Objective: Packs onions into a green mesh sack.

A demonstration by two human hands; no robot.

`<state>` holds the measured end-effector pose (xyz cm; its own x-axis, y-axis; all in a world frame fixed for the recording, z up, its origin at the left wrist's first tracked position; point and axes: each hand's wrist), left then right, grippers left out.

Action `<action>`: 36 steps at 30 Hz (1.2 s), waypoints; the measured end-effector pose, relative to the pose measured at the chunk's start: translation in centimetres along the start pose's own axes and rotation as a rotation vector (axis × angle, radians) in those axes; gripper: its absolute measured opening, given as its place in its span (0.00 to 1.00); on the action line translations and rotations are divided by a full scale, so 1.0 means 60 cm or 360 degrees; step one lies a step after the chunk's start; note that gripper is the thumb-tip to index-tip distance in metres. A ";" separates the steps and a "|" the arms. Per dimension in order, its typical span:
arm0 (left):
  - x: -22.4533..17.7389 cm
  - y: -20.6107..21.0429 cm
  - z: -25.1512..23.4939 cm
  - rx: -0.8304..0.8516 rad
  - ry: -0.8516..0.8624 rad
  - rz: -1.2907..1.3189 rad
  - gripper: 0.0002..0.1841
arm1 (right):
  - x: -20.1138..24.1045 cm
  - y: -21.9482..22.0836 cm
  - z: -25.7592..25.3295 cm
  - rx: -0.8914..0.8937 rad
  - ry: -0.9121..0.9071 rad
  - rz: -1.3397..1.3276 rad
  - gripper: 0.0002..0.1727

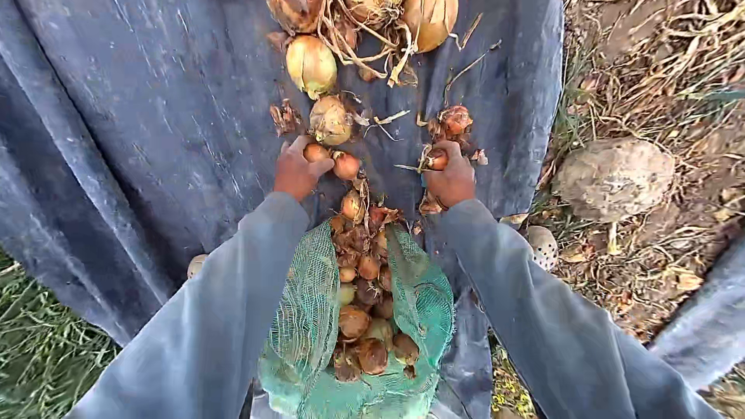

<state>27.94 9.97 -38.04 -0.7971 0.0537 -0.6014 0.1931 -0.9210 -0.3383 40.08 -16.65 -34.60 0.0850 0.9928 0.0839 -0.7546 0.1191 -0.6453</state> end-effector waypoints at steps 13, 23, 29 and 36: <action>0.026 0.095 0.135 0.0539 -0.0234 0.0790 0.23 | 0.046 0.092 0.120 0.1009 -0.0100 -0.0699 0.41; 0.001 -0.007 0.298 0.0556 0.0079 -0.0331 0.22 | -0.109 0.033 0.211 0.0466 -0.0196 0.0214 0.30; -0.093 0.049 0.026 0.0104 0.0848 -0.1234 0.45 | -0.060 0.070 0.057 0.0325 -0.0081 0.0622 0.37; -0.101 0.094 -0.008 0.0218 0.0587 -0.1500 0.42 | -0.046 -0.026 -0.025 -0.0211 0.0070 -0.0043 0.30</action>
<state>34.11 4.65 -36.63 -0.3609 0.8736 -0.3266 -0.5070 -0.4777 -0.7175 42.01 -19.55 -34.97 0.1346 0.9883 0.0714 -0.6592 0.1431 -0.7382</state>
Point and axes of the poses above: each hand's wrist, its own z-axis away from the middle knuckle, its own y-axis out of the palm, x = y × z, and after that the axes turned 14 degrees about z, right-handed
